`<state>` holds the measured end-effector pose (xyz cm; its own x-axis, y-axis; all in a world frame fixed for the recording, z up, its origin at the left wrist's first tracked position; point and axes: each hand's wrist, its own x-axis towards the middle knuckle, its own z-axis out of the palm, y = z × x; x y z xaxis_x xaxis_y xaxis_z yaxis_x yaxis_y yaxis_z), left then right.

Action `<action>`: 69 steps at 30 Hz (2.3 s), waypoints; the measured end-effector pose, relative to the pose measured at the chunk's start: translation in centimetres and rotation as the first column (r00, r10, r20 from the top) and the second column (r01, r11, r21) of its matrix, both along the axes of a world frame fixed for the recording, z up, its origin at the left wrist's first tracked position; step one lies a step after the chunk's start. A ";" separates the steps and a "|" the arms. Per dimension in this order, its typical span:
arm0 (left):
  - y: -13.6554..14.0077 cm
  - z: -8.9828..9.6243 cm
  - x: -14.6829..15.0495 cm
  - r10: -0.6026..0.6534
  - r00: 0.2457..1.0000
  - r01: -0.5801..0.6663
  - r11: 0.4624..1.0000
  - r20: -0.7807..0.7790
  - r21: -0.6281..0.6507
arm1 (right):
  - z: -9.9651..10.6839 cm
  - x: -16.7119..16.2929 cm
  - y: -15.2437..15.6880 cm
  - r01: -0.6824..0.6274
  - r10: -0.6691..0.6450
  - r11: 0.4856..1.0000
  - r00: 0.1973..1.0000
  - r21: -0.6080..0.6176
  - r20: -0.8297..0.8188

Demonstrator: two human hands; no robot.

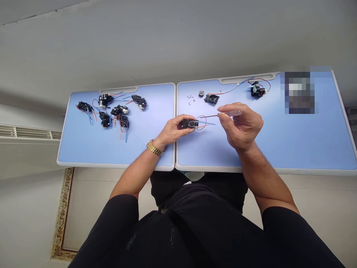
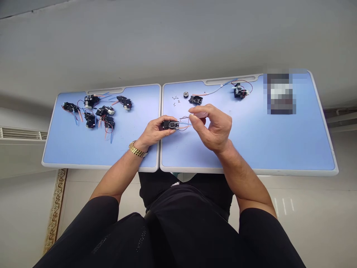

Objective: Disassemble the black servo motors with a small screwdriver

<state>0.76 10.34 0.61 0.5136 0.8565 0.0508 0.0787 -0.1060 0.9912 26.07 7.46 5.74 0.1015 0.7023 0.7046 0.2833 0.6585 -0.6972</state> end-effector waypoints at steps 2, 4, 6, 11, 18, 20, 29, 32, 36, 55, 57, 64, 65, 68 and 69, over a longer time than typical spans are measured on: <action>0.0 0.0 0.0 0.007 1.000 -0.007 1.000 0.002 -0.011 | -0.3 -0.1 0.1 -0.005 0.004 1.000 0.998 -0.016 -0.056; 0.1 0.0 0.0 0.016 1.000 -0.016 1.000 0.009 -0.016 | -0.6 -0.1 0.1 -0.010 0.007 0.999 0.996 -0.031 -0.085; 0.1 0.0 0.0 0.024 1.000 -0.023 1.000 0.011 -0.018 | -0.8 -0.1 0.2 -0.019 0.015 0.999 0.996 -0.041 -0.088; 0.1 -0.1 0.1 0.027 1.000 -0.026 0.999 0.015 -0.038 | -1.1 0.2 0.6 0.025 -0.027 0.999 0.997 -0.034 -0.070; 0.0 -0.1 0.3 0.052 0.999 -0.053 0.998 -0.010 -0.041 | -0.5 0.2 0.4 -0.064 0.067 0.997 0.990 -0.032 0.123; 0.0 -0.1 0.3 0.055 0.998 -0.056 0.998 -0.021 -0.036 | -0.3 0.0 0.2 -0.074 0.079 0.997 0.979 -0.032 0.189; 0.0 -0.2 0.4 0.052 0.996 -0.051 0.999 -0.071 0.014 | -1.9 -0.9 0.0 -0.133 0.245 0.957 0.847 -0.258 0.471; -0.1 -0.2 0.5 0.046 0.997 -0.047 0.999 -0.066 -0.001 | -2.2 -0.9 0.2 -0.101 0.220 0.960 0.850 -0.262 0.479; -0.1 -0.2 0.5 0.050 0.997 -0.051 0.998 -0.057 -0.020 | -2.2 -0.6 0.3 -0.089 0.215 0.958 0.852 -0.272 0.478; 0.0 0.0 0.4 0.037 0.998 -0.039 0.998 -0.048 -0.046 | -2.3 0.4 1.0 -0.121 0.254 0.943 0.863 -0.310 0.436; -0.1 -0.1 0.5 0.033 0.997 -0.035 0.999 -0.066 -0.028 | -2.4 0.1 0.8 -0.136 0.266 0.943 0.857 -0.305 0.441; -0.3 -0.2 0.7 0.057 0.989 -0.052 0.998 -0.135 0.037 | -3.0 -0.4 0.5 -0.079 0.209 0.964 0.816 -0.254 0.539; -0.3 -0.2 0.7 0.056 0.989 -0.050 0.998 -0.139 0.041 | -3.0 -0.3 0.6 -0.076 0.206 0.965 0.811 -0.250 0.548; -0.3 -0.2 0.7 0.050 0.988 -0.043 0.998 -0.145 0.046 | -3.2 -0.2 0.6 -0.073 0.211 0.964 0.794 -0.255 0.570; -0.3 -0.1 0.7 0.048 0.988 -0.042 0.998 -0.148 0.047 | -3.2 -0.1 0.6 -0.070 0.209 0.965 0.790 -0.254 0.576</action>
<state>1.51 10.06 0.47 0.4791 0.8777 0.0147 0.2306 -0.1420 0.9626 25.93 8.07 2.56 -0.3980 0.8118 0.4273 0.6026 0.5826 -0.5454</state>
